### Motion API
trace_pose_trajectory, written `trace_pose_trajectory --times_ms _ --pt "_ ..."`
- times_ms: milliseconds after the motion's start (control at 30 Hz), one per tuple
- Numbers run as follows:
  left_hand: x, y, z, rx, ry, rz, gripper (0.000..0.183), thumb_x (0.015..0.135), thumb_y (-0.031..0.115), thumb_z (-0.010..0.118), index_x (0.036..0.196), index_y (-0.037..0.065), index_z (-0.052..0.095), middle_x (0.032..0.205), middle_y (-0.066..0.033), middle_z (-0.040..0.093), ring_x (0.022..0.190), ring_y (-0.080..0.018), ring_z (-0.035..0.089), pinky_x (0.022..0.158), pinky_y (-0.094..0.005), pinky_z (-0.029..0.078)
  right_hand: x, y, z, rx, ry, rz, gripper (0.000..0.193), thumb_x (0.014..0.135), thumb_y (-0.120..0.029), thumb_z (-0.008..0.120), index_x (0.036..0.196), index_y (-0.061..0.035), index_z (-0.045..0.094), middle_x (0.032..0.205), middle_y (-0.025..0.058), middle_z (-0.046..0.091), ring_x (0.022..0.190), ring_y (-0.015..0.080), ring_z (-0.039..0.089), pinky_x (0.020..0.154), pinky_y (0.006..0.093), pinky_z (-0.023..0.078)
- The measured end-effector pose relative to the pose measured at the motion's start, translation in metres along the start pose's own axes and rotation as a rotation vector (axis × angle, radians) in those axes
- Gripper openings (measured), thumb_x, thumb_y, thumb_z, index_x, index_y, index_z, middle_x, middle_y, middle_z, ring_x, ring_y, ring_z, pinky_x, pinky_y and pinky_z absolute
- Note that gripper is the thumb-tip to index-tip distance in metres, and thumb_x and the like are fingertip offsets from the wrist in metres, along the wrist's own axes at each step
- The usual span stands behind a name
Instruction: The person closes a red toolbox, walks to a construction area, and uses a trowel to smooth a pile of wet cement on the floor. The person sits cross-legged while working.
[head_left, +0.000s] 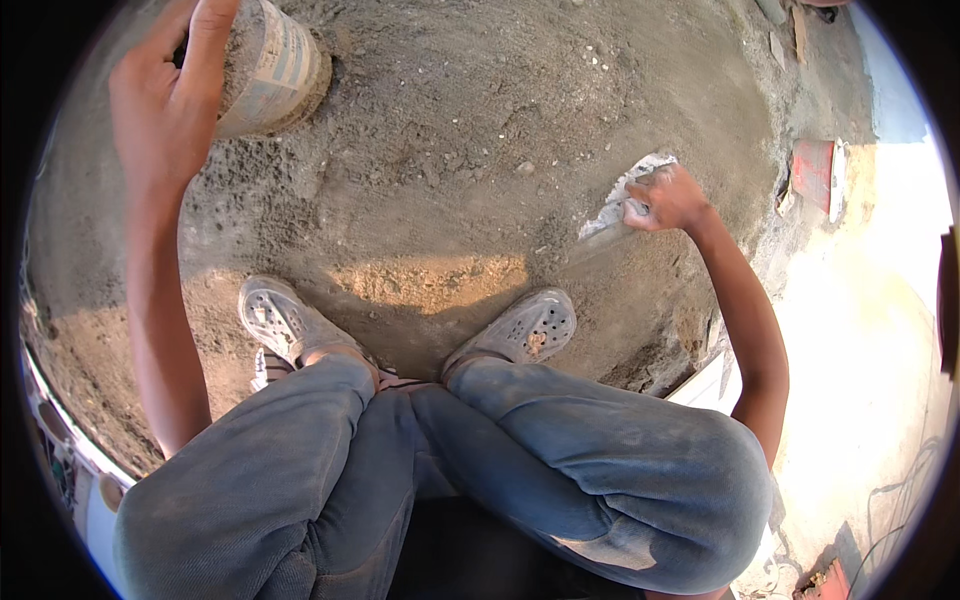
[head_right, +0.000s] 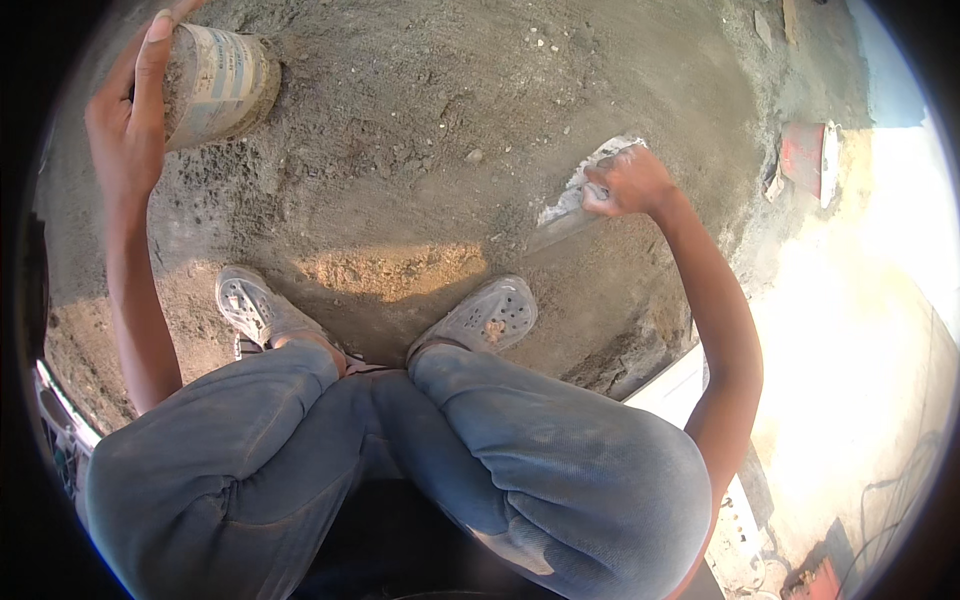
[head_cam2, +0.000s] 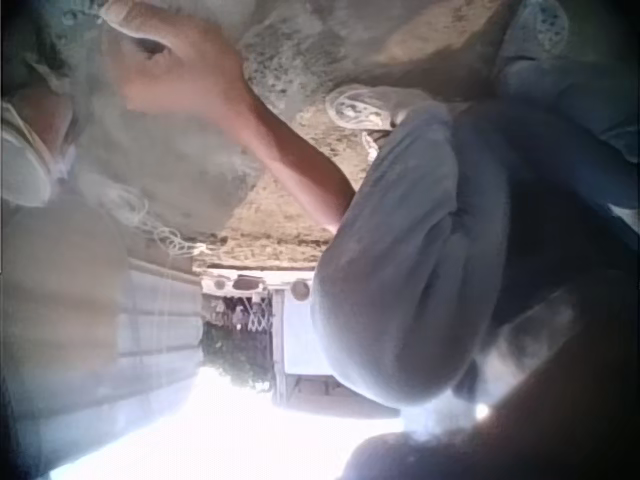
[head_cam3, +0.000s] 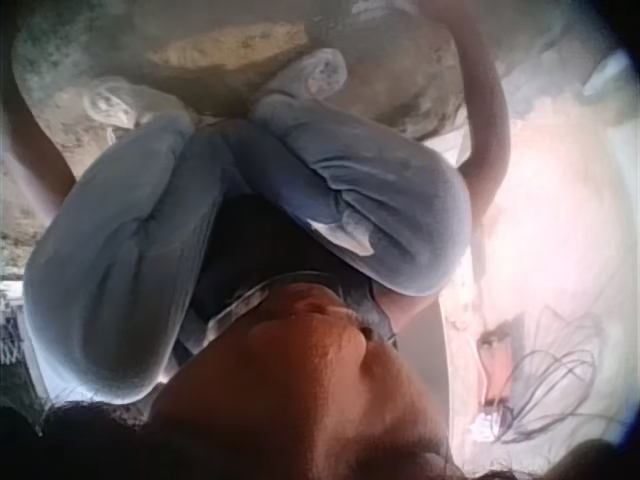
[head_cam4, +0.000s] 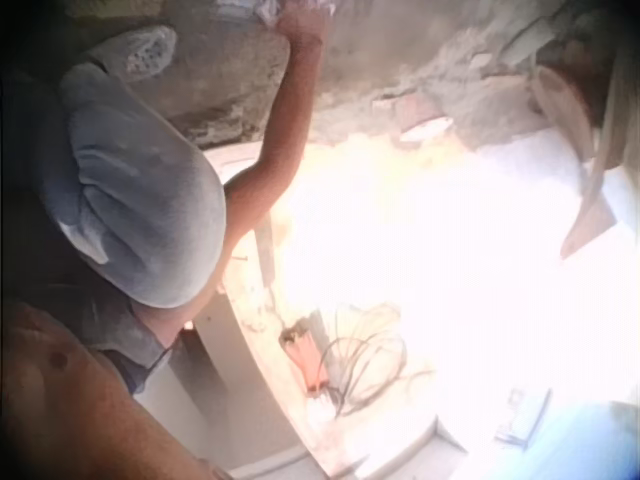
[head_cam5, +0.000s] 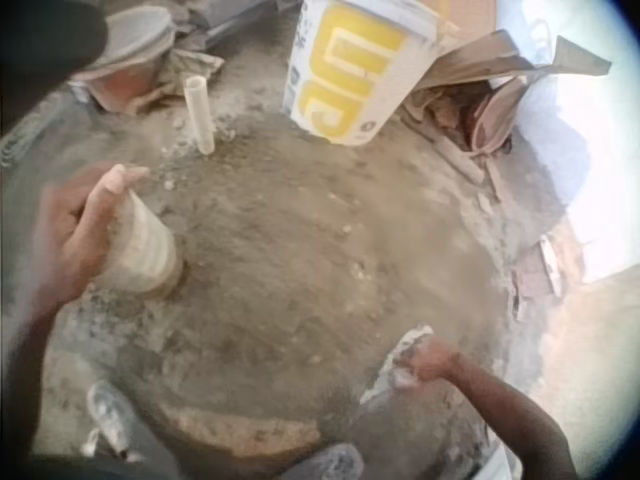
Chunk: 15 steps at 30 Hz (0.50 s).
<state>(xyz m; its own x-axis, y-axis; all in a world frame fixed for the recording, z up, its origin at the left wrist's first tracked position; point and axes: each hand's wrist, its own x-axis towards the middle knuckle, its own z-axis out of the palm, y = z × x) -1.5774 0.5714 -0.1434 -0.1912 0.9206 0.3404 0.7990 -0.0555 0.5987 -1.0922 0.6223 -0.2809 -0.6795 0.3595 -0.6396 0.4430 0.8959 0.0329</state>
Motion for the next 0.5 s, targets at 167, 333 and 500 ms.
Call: trace_pose_trajectory --times_ms 167,333,500 --pt "0.0 -0.011 -0.001 0.066 0.003 0.031 0.038 0.1 0.028 0.048 0.101 -0.005 0.067 0.085 -0.0164 0.067 0.074 -0.0205 0.062 0.067 -0.0318 0.047 0.034 -0.005 -0.047 0.169 0.455 0.124 0.041 0.083 -0.046 0.055 0.102 -0.0135 0.073 0.053 0.0108 0.059 0.056 0.0287 0.06 0.064 0.0408 0.047" --pt "0.005 -0.014 -0.004 0.135 -0.047 0.026 0.037 0.1 0.027 0.048 0.1 -0.006 0.067 0.087 -0.0183 0.067 0.076 -0.0233 0.064 0.069 -0.0322 0.047 -0.003 0.01 -0.056 0.318 0.313 0.163 0.043 0.081 -0.047 0.055 0.098 -0.012 0.074 0.066 0.0144 0.066 0.068 0.0304 0.063 0.069 0.0419 0.049" --pt "0.008 -0.014 -0.003 -0.066 0.017 0.09 0.034 0.098 0.023 0.048 0.099 -0.006 0.066 0.088 -0.0195 0.067 0.077 -0.0254 0.065 0.068 -0.0341 0.048 -0.076 -0.001 0.004 0.042 -0.275 0.105 0.05 0.08 -0.056 0.053 0.106 -0.0179 0.073 0.075 0.0144 0.068 0.078 0.0304 0.067 0.079 0.0436 0.05"
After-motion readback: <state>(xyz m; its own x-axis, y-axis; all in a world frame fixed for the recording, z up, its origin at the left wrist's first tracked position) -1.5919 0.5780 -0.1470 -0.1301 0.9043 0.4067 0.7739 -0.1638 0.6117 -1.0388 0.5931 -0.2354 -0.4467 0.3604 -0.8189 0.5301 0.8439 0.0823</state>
